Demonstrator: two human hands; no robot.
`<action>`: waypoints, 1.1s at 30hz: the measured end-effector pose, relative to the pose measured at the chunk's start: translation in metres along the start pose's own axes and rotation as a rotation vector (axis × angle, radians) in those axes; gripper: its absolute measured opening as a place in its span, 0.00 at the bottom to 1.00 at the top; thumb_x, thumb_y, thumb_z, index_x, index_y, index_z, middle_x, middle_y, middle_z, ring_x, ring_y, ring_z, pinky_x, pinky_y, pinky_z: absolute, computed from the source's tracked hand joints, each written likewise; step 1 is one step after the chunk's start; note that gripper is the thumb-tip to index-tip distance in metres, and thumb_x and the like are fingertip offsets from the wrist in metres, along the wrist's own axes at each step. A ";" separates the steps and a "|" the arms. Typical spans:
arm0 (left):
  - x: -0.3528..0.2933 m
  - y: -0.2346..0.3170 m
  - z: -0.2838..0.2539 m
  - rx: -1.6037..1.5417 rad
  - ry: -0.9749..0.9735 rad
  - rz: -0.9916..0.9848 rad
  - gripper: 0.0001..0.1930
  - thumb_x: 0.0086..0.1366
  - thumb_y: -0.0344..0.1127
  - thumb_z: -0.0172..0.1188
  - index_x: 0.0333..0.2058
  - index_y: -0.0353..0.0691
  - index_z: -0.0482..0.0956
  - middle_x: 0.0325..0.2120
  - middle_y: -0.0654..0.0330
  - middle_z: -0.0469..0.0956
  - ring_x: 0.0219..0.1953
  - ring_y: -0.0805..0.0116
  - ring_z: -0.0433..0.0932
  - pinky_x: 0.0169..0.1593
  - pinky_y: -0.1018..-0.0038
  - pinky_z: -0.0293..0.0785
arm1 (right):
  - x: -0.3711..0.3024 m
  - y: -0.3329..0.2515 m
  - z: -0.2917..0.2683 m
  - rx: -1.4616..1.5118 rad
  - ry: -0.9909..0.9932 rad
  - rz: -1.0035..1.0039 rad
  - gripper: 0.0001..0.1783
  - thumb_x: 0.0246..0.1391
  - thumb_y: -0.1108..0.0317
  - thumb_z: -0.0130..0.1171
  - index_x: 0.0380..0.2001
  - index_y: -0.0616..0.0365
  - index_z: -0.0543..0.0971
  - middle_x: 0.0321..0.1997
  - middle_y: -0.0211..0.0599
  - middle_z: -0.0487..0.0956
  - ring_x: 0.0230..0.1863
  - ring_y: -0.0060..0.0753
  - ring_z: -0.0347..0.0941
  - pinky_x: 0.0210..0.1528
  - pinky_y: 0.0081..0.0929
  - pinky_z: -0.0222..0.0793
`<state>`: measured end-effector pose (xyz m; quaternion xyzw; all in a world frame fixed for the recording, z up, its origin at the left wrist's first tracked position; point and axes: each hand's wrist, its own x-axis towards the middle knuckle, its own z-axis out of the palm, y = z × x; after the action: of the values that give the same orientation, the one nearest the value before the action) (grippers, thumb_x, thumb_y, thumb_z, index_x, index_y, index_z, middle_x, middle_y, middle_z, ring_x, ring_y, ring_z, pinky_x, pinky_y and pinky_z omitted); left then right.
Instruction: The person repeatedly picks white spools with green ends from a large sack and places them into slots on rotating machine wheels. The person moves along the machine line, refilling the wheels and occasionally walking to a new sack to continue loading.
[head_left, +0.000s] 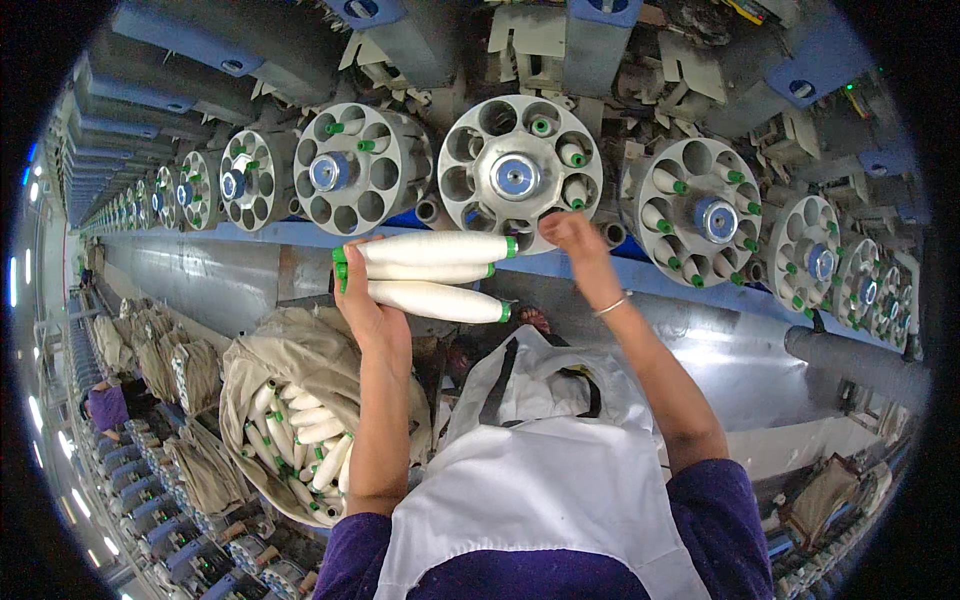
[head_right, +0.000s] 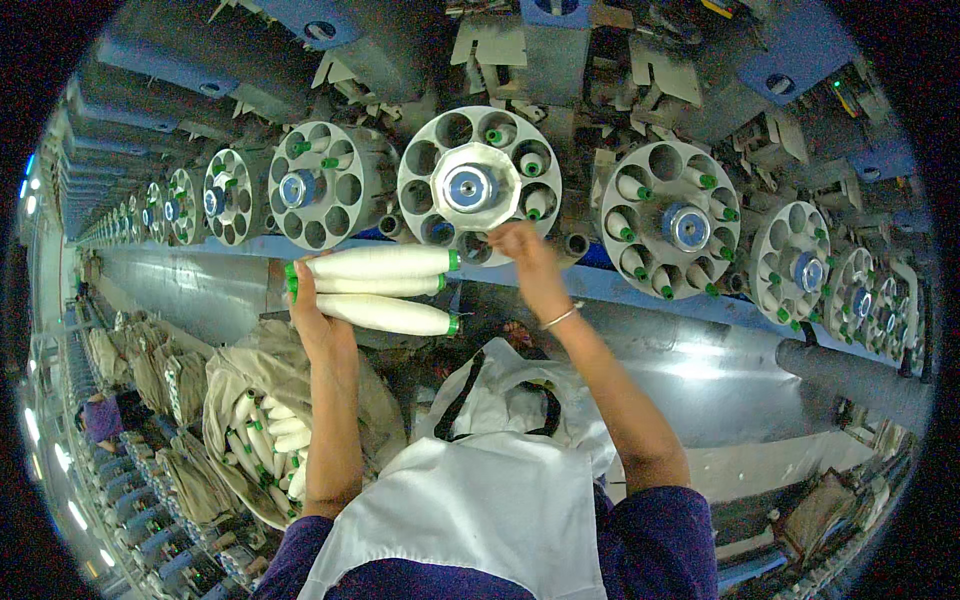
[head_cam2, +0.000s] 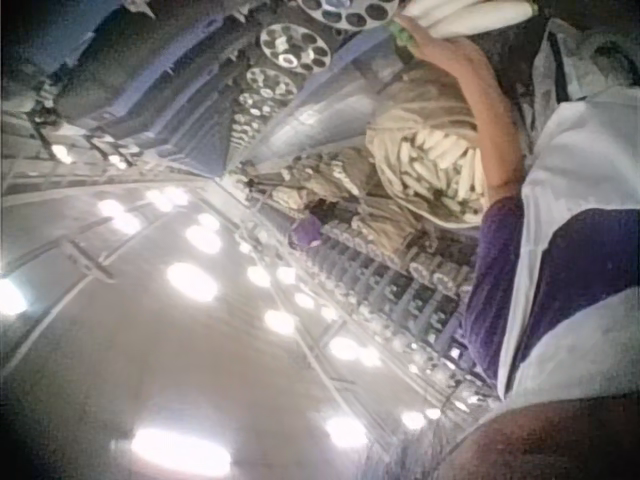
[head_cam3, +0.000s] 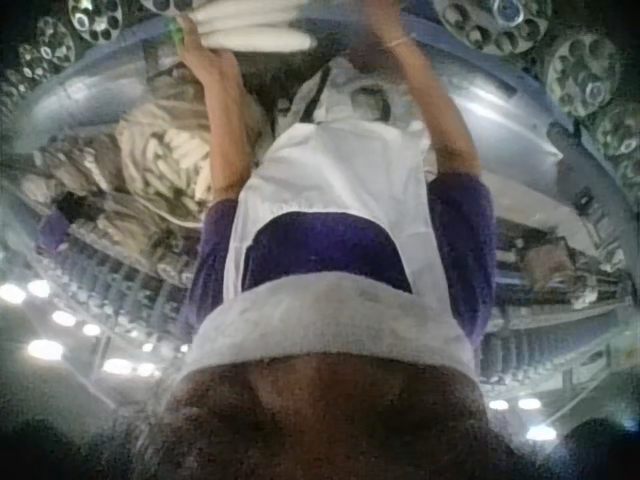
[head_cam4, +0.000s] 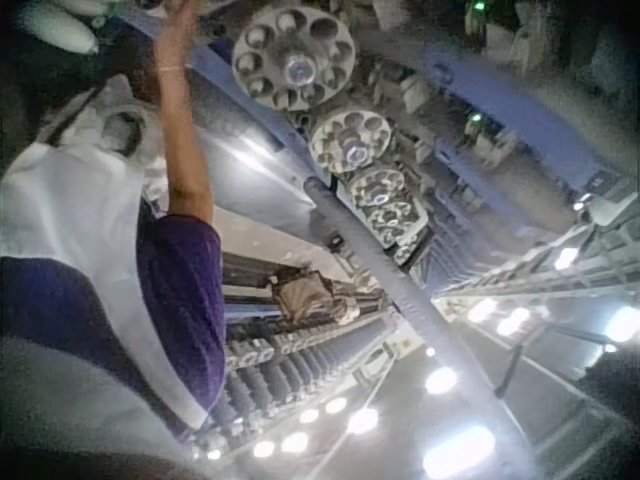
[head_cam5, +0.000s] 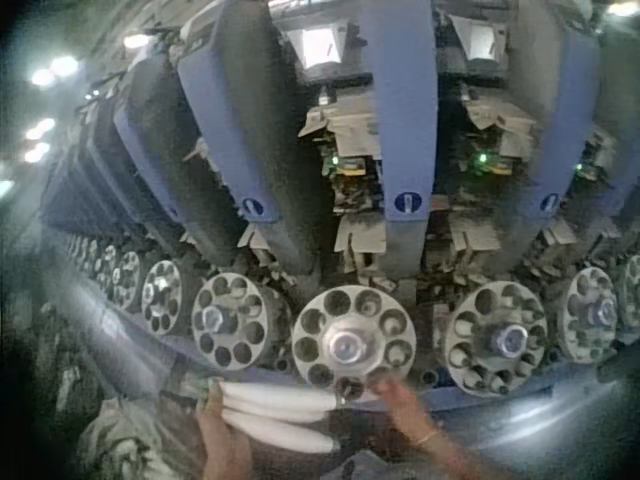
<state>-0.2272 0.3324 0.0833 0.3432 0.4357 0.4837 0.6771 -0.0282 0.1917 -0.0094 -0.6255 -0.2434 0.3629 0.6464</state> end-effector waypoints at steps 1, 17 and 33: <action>0.001 -0.002 -0.002 -0.009 0.014 0.010 0.13 0.66 0.41 0.57 0.41 0.37 0.72 0.40 0.55 0.76 0.44 0.63 0.74 0.51 0.64 0.71 | 0.002 -0.001 -0.003 0.377 0.063 0.052 0.12 0.66 0.62 0.44 0.35 0.60 0.69 0.39 0.38 0.76 0.48 0.36 0.74 0.53 0.32 0.70; 0.006 -0.044 0.034 0.137 -0.211 -0.013 0.10 0.59 0.28 0.60 0.40 0.34 0.75 0.36 0.57 0.79 0.37 0.71 0.76 0.45 0.74 0.71 | -0.011 -0.012 -0.078 -1.354 -0.162 -0.395 0.09 0.51 0.66 0.59 0.32 0.61 0.76 0.41 0.36 0.73 0.38 0.38 0.71 0.39 0.32 0.69; 0.025 0.011 0.013 0.015 -0.389 -0.056 0.12 0.65 0.42 0.55 0.33 0.39 0.71 0.30 0.49 0.78 0.36 0.54 0.79 0.44 0.60 0.76 | -0.002 -0.022 0.038 -0.238 -0.685 0.078 0.27 0.59 0.48 0.52 0.50 0.61 0.72 0.41 0.45 0.78 0.41 0.35 0.75 0.44 0.31 0.69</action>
<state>-0.2154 0.3594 0.0913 0.4230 0.3097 0.3860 0.7590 -0.0551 0.2150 0.0162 -0.5474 -0.4622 0.5449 0.4356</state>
